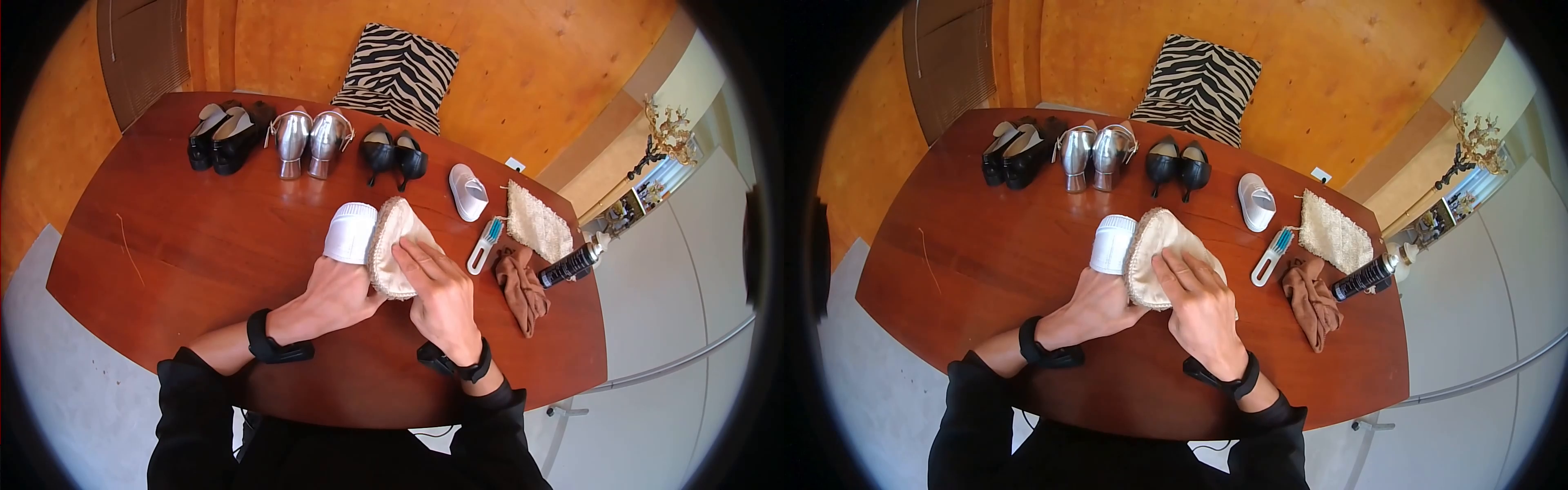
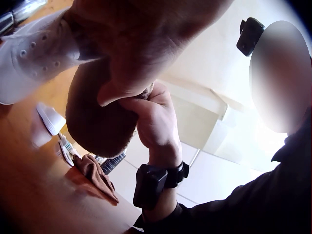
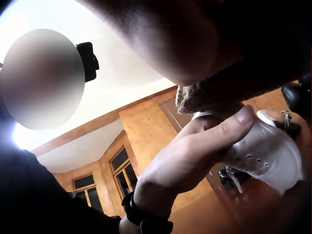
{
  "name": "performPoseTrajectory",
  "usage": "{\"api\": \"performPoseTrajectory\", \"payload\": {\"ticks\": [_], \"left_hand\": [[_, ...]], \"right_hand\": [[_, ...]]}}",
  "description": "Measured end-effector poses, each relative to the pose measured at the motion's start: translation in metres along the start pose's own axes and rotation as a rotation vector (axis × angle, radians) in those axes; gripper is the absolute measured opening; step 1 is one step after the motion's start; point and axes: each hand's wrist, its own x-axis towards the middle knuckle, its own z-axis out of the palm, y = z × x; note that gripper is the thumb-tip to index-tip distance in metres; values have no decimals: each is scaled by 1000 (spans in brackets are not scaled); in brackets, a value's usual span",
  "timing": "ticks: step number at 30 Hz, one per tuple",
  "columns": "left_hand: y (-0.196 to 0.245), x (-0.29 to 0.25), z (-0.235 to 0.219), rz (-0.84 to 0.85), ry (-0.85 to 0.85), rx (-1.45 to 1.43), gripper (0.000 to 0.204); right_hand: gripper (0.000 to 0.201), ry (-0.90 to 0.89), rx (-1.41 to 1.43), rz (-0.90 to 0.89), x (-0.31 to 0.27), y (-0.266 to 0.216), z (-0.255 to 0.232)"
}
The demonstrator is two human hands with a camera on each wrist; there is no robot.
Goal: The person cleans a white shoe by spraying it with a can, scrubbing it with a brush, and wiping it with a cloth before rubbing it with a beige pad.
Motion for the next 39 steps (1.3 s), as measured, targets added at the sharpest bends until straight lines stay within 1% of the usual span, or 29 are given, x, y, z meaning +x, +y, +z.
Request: {"api": "performPoseTrajectory", "payload": {"ticks": [1,5,7,10,17,19,23,25,26,28,29,31,32,34,35,37,39], "left_hand": [[-1,0,1,32,37,11,19],[-4,-1,2,19,-18,12,19],[-3,1,2,29,27,-36,17],[-5,1,3,17,60,-34,16],[-4,1,1,9,49,-51,16],[-4,-1,-1,-60,-29,-19,16],[-3,1,-5,-97,-24,-53,17],[-5,-1,-3,-76,-28,-55,17],[-5,0,-4,-77,-27,-57,17],[-2,3,-9,-80,-44,-92,15],[-3,3,-8,-80,-45,-92,15],[-8,1,-8,-101,-115,-62,13],[-7,1,-8,-102,-115,-63,13],[-4,3,-11,-29,-43,-107,12],[-4,3,-11,-29,-44,-106,12],[-4,3,-12,-30,-67,-137,12],[-4,2,-12,-35,-72,-114,12]], "right_hand": [[48,-17,1,4,0,0,0],[49,-4,31,-20,0,-4,-5],[49,-16,72,-61,0,-3,-6],[49,-30,90,-74,1,-2,-4],[50,-71,92,-59,0,-1,-3],[51,-89,94,-37,0,1,0],[47,-83,100,-7,0,1,1],[48,-27,97,-41,2,-4,-5],[48,-29,97,-41,2,-4,-5],[45,54,158,-93,2,-5,-6],[45,54,158,-93,2,-4,-6],[44,118,198,-119,2,-4,-5],[44,118,198,-119,3,-3,-4],[50,66,172,-112,3,-1,-1],[50,66,173,-112,4,-1,0],[49,3,184,-76,4,-1,2],[49,-3,193,-68,4,0,2]]}}
